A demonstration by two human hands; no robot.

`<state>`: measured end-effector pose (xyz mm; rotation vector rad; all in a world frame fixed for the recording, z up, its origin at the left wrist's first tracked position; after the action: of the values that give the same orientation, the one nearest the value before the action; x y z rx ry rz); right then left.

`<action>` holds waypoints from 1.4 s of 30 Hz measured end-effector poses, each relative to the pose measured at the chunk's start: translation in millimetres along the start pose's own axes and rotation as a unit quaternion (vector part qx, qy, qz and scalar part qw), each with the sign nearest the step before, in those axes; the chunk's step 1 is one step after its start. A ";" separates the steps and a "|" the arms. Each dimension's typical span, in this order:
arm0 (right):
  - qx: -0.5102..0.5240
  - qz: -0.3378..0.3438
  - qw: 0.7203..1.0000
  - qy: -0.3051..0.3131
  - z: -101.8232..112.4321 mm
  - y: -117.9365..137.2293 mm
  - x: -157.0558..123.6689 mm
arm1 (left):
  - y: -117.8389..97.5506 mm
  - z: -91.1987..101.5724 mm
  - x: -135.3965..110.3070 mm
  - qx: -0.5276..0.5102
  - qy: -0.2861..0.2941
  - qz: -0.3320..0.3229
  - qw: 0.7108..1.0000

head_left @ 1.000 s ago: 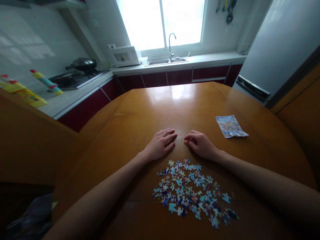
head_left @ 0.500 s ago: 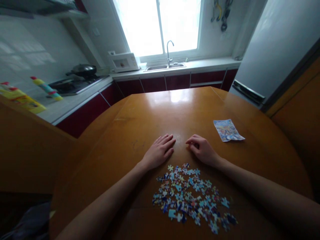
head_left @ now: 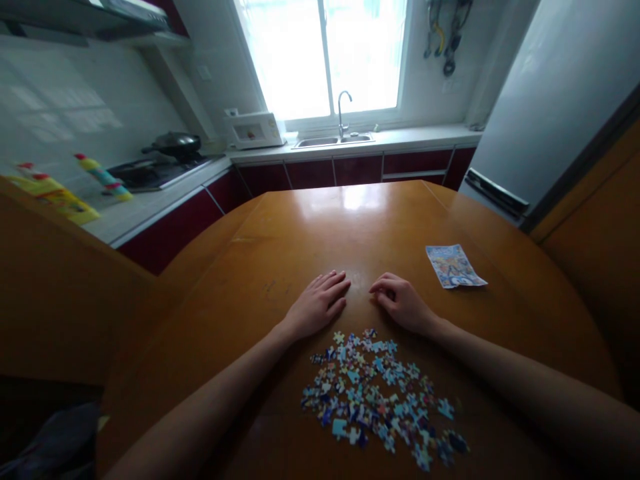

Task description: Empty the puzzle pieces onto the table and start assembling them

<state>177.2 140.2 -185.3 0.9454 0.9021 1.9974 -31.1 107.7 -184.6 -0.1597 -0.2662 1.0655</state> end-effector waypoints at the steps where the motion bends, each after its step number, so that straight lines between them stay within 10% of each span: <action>1: 0.000 0.000 1.000 0.000 -0.1 -0.2 0.1 | -0.5 0.5 0.1 0.000 0.001 0.000 1.000; 42: 0.029 -0.028 0.998 -0.050 -2.8 -16.2 17.1 | 8.4 0.4 5.8 -0.004 -0.045 -0.027 0.999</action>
<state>172.2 161.4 -194.6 1.0308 0.9245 1.8698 -35.6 116.8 -185.6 -0.1113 -0.3550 1.0187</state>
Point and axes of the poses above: each hand's wrist, its own x-axis towards the middle knuckle, its own z-axis out of the back of the hand, y = z × x, the point moved 5 cm from there along x, towards the middle knuckle, and after that the axes turned 1 degree about -z, right-handed, at the moved point
